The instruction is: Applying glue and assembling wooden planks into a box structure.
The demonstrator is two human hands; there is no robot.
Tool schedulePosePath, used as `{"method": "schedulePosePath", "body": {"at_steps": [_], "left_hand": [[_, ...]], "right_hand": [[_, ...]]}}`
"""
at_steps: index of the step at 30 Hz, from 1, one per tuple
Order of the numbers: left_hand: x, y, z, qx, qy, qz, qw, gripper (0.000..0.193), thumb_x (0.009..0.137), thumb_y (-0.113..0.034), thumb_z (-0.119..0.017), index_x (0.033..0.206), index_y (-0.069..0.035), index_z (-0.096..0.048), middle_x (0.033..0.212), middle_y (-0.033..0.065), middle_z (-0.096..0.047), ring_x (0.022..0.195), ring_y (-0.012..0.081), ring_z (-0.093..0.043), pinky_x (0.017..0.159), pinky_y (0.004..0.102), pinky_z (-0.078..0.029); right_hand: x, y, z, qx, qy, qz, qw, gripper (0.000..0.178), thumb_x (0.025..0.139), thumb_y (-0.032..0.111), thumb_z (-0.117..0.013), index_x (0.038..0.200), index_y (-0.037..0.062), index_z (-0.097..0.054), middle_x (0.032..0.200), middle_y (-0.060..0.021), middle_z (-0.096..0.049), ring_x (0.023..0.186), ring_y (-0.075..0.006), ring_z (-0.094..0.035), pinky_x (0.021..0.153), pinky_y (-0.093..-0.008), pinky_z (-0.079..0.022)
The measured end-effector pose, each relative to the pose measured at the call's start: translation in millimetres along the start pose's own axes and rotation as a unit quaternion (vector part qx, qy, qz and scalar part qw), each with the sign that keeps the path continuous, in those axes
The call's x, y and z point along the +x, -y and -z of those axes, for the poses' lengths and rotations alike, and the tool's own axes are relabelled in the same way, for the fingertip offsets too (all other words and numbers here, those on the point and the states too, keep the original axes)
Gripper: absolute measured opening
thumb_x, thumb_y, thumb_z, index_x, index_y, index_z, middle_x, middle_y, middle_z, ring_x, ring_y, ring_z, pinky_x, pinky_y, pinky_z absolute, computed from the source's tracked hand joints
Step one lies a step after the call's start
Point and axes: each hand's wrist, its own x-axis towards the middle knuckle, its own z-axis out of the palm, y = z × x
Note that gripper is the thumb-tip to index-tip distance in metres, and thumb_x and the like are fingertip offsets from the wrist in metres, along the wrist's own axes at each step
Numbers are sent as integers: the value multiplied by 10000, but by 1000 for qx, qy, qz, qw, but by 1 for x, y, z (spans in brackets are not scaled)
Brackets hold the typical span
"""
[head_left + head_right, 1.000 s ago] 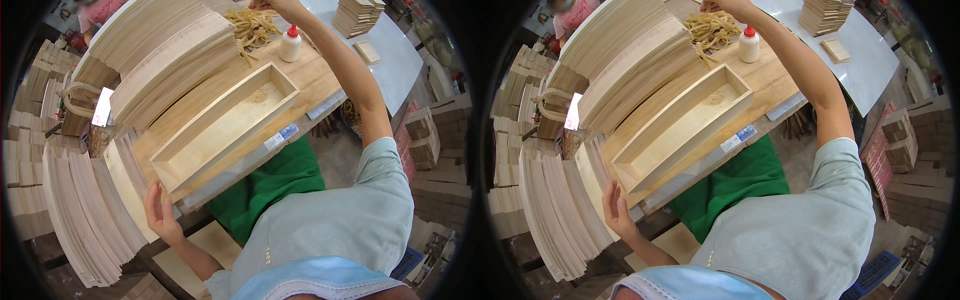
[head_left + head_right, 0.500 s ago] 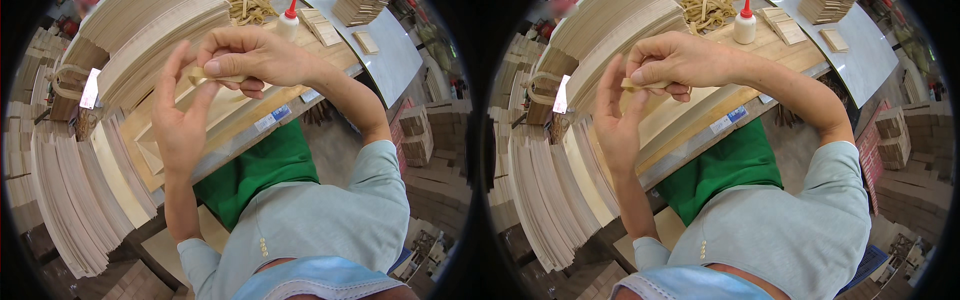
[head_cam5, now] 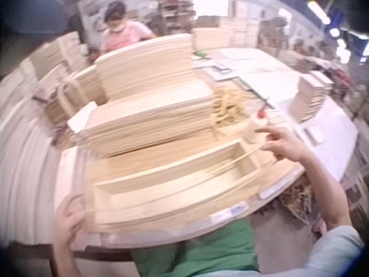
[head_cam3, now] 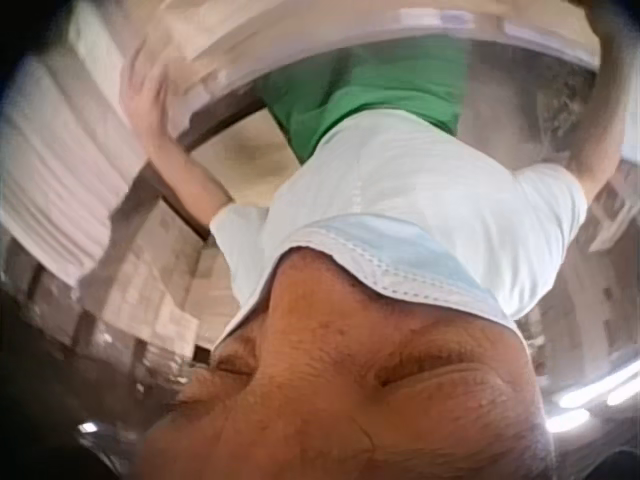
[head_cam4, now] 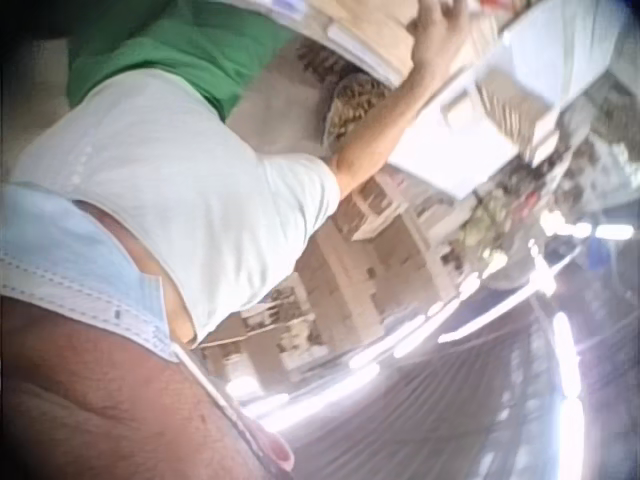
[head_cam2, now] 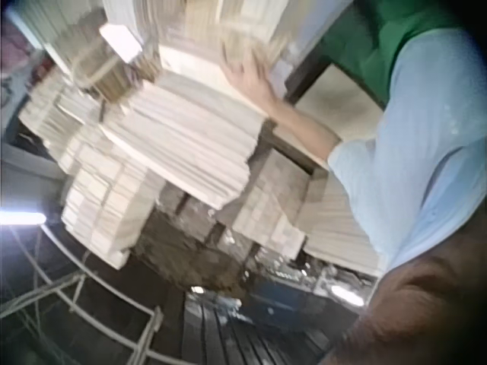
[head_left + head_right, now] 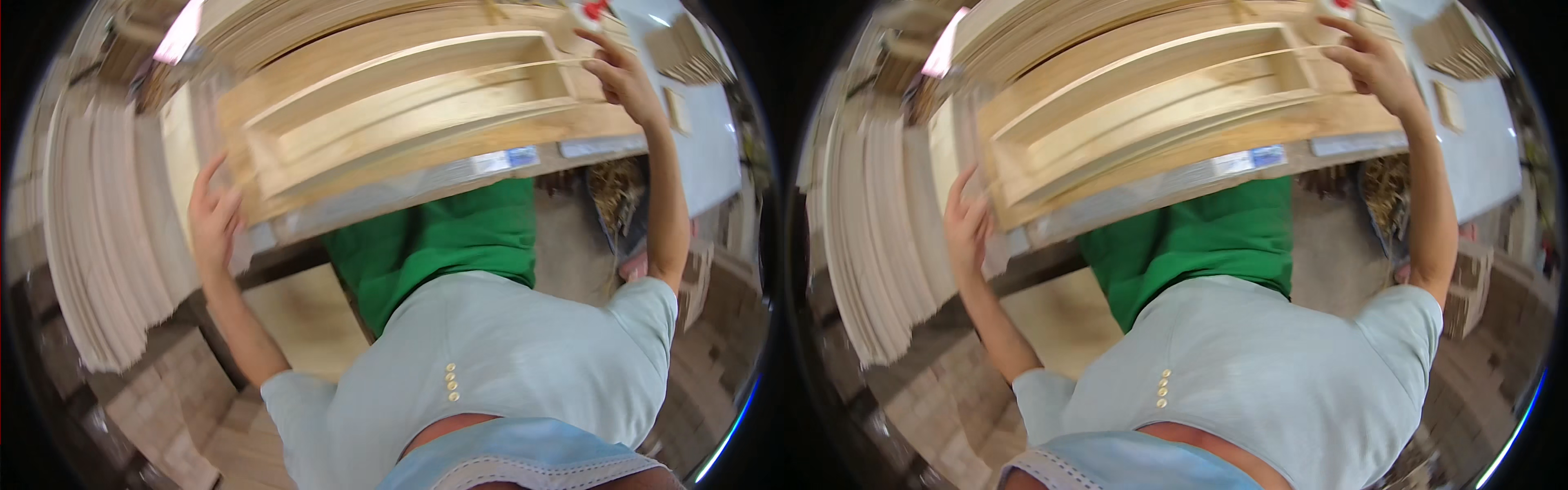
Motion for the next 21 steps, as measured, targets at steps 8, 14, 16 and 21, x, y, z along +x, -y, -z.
{"method": "schedulePosePath", "body": {"at_steps": [8, 14, 16, 21], "left_hand": [[27, -7, -6, -9, 83, 39, 996, 588, 910, -151, -593, 1433, -25, -355, 535, -73, -374, 411, 28, -308, 425, 214, -324], [42, 2, -7, -68, 94, 54, 992, 453, 935, -157, -566, 1345, -4, -449, 518, -72, -374, 374, 25, -313, 396, 218, -338], [50, 9, -7, -95, 83, 50, 991, 382, 943, -155, -558, 1289, -3, -504, 511, -71, -377, 367, 25, -319, 390, 216, -344], [73, 24, -9, -177, 29, 46, 983, 162, 960, -155, -537, 1042, -38, -611, 501, -64, -401, 356, 32, -342, 381, 206, -354]], "right_hand": [[30, -11, -17, 63, 127, -14, 990, 451, 1006, 297, -475, 1445, 231, -396, 676, 79, -363, 455, 2, -234, 376, -168, -166], [42, -14, -17, 130, 156, -42, 978, 411, 1012, 253, -462, 1414, 170, -438, 664, 81, -390, 450, 17, -251, 375, -154, -186], [52, -16, -21, 179, 125, -72, 973, 371, 1012, 230, -459, 1362, 113, -490, 657, 83, -403, 441, 15, -261, 372, -150, -211], [71, -26, -21, 209, 91, -63, 972, 282, 988, 188, -499, 1209, 27, -570, 657, 53, -493, 417, 0, -329, 360, -148, -313]]}}
